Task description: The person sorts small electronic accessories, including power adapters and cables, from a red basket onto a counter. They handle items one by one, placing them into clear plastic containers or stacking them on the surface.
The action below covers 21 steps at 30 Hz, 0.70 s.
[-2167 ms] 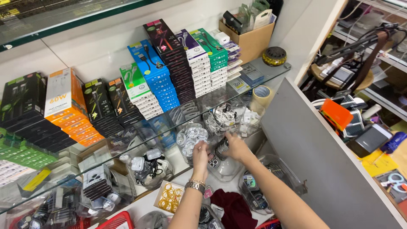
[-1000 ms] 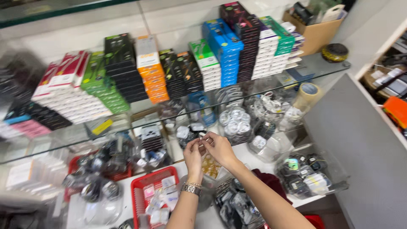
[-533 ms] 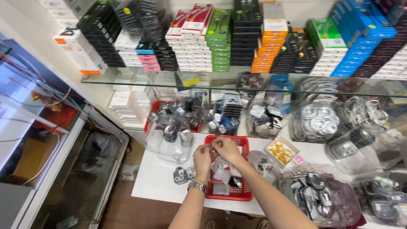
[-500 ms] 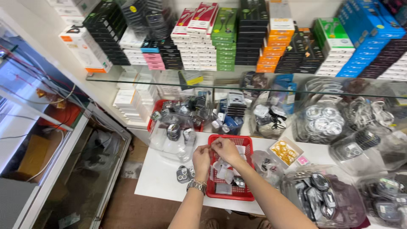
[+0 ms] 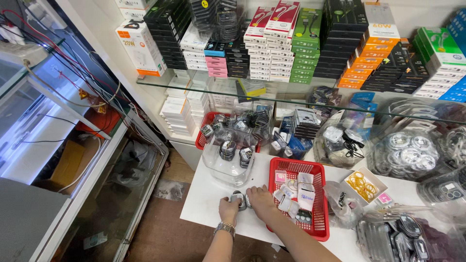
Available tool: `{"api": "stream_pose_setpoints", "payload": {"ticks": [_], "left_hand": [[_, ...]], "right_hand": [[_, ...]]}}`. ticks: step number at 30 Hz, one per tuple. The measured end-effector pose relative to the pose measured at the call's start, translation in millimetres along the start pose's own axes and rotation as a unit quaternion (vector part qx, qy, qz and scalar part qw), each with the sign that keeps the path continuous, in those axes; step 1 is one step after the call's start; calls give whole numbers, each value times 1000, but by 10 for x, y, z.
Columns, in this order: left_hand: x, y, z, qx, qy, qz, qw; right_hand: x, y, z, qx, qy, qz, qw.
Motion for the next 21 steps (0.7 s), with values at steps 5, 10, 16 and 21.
{"api": "stream_pose_setpoints", "payload": {"ticks": [5,10,16,21], "left_hand": [[141,12,45,-52,133,-111,984],[2,-269,-179,-75,269,-206,938],[6,-724,-667,-100,428,-156,885],[658,-1377,-1100,-49,510,-192,837]], "right_hand": [[-31,-43,28,5,-13,23,1000],[-626,-103,-284,-29,-8,144,989],[-1363,-283,-722,-71,44,249,965],[-1729,-683,-1054,-63,0,266,962]]}}
Point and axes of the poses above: each hand's wrist, its own z-axis towards the middle knuckle, its own x-axis out of the palm, y = z × x, the point moved 8 cm from there along z, towards the middle knuckle, and after that the axes turned 14 degrees about y, right-handed, at the moved point
